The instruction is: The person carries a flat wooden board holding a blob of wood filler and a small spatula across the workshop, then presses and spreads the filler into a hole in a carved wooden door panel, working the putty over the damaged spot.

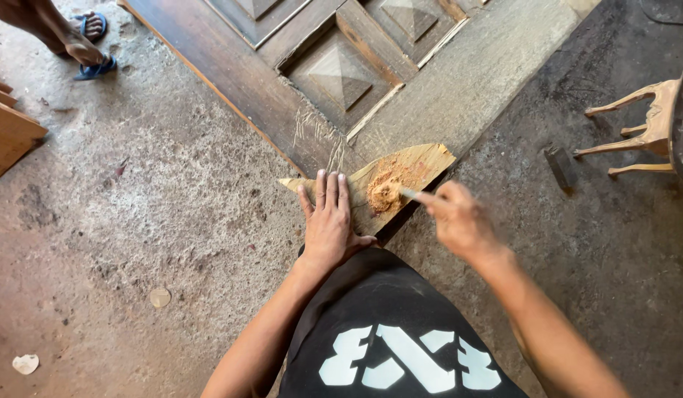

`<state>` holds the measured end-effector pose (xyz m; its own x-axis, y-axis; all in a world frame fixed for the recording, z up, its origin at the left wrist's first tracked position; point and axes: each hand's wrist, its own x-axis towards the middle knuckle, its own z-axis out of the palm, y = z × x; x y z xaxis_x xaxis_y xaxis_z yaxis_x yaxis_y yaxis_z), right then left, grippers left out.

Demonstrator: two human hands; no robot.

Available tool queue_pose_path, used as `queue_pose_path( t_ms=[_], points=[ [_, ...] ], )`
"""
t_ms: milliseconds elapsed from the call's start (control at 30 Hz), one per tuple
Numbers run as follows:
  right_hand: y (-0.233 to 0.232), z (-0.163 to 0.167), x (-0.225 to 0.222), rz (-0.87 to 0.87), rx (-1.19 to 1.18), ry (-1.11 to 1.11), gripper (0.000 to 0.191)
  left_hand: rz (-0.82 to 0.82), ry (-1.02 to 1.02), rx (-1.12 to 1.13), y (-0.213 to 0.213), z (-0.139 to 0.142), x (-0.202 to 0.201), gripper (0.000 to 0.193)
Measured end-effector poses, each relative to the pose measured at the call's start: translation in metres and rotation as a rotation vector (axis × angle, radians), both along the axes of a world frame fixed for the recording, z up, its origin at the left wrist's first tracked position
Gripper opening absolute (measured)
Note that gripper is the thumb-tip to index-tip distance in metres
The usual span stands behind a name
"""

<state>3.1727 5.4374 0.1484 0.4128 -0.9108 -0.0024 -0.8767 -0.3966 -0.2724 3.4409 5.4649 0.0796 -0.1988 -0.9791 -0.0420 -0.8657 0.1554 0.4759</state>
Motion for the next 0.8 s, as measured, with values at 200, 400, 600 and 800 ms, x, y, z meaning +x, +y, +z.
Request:
queue_pose_path(
  t_ms=[200,400,600,800],
  points=[
    [0.003,-0.005,-0.004,-0.006,-0.042,-0.096,0.02,-0.009,-0.029,-0.005,-0.001,-0.003,-0.001,0.148],
    [0.002,-0.014,-0.011,0.096,-0.119,-0.156,0.016,-0.015,-0.035,0.03,-0.002,-0.001,-0.001,0.149],
    [-0.002,-0.022,-0.008,0.053,-0.02,-0.211,0.021,-0.024,-0.06,0.065,-0.005,0.002,-0.001,0.149],
    [0.006,-0.022,-0.008,0.061,-0.13,-0.222,0.019,-0.022,-0.044,0.083,-0.002,0.001,0.0,0.149]
  ],
)
